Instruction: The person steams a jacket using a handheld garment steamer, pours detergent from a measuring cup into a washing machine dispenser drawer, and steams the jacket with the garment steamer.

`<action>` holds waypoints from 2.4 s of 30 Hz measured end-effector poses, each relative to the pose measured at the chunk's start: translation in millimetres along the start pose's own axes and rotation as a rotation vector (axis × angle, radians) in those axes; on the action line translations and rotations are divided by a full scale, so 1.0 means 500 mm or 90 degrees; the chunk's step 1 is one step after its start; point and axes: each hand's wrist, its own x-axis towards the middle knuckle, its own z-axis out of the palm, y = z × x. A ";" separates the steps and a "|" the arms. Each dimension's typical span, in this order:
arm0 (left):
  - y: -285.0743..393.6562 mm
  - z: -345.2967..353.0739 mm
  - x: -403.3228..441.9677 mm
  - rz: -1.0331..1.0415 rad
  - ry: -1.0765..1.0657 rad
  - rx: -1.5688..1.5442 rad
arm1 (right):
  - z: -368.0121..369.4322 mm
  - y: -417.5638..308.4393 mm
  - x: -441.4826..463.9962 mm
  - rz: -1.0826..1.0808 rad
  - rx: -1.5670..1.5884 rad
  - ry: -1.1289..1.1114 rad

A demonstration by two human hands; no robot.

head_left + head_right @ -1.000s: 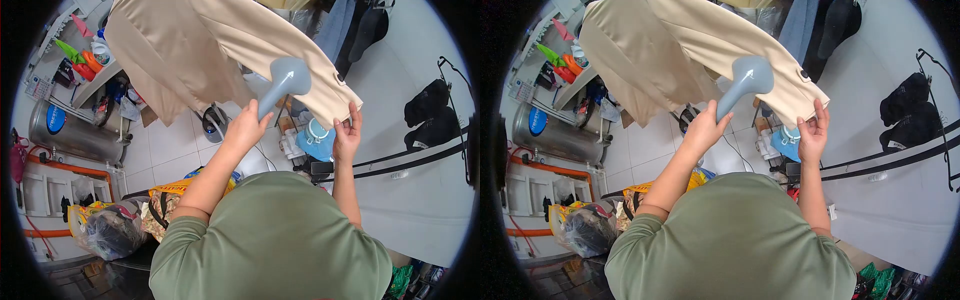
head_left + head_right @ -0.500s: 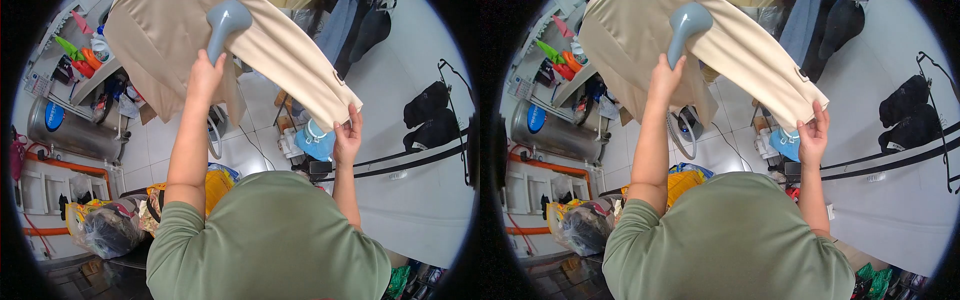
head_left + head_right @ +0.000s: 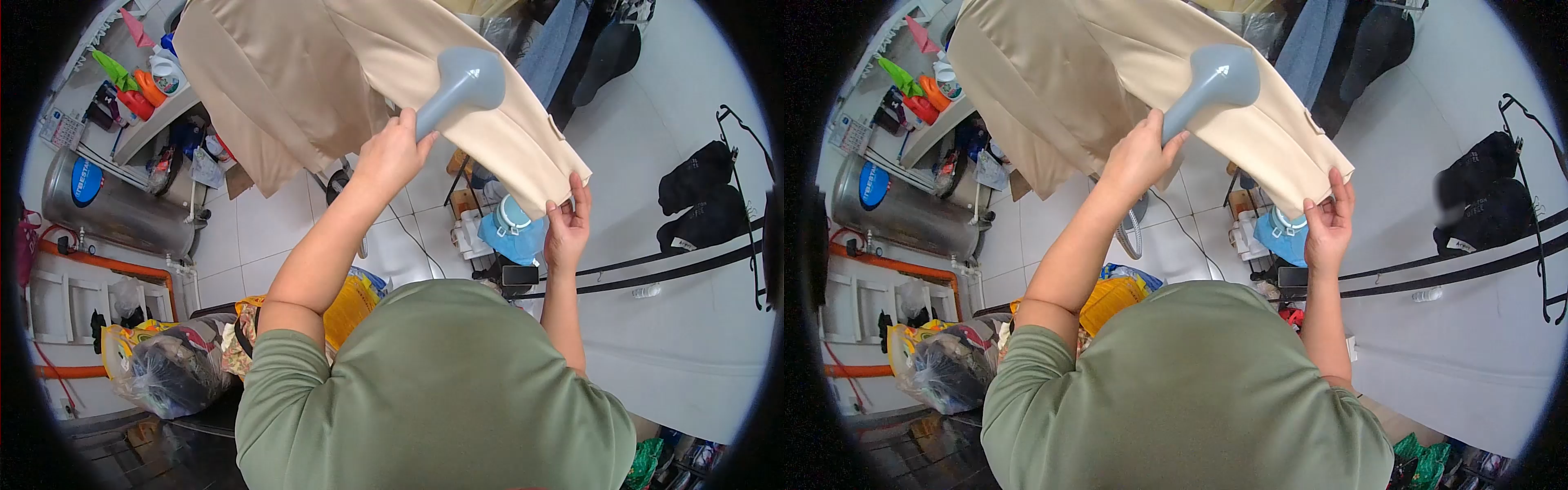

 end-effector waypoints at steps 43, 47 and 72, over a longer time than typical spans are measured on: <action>-0.037 -0.065 0.058 -0.088 0.074 -0.005 | -0.009 -0.022 0.016 -0.041 -0.049 -0.016; -0.018 -0.018 0.023 -0.086 0.032 -0.038 | 0.000 -0.018 0.013 -0.054 -0.073 -0.039; 0.047 -0.005 -0.022 -0.027 -0.092 -0.009 | -0.012 0.016 -0.002 -0.022 -0.181 -0.034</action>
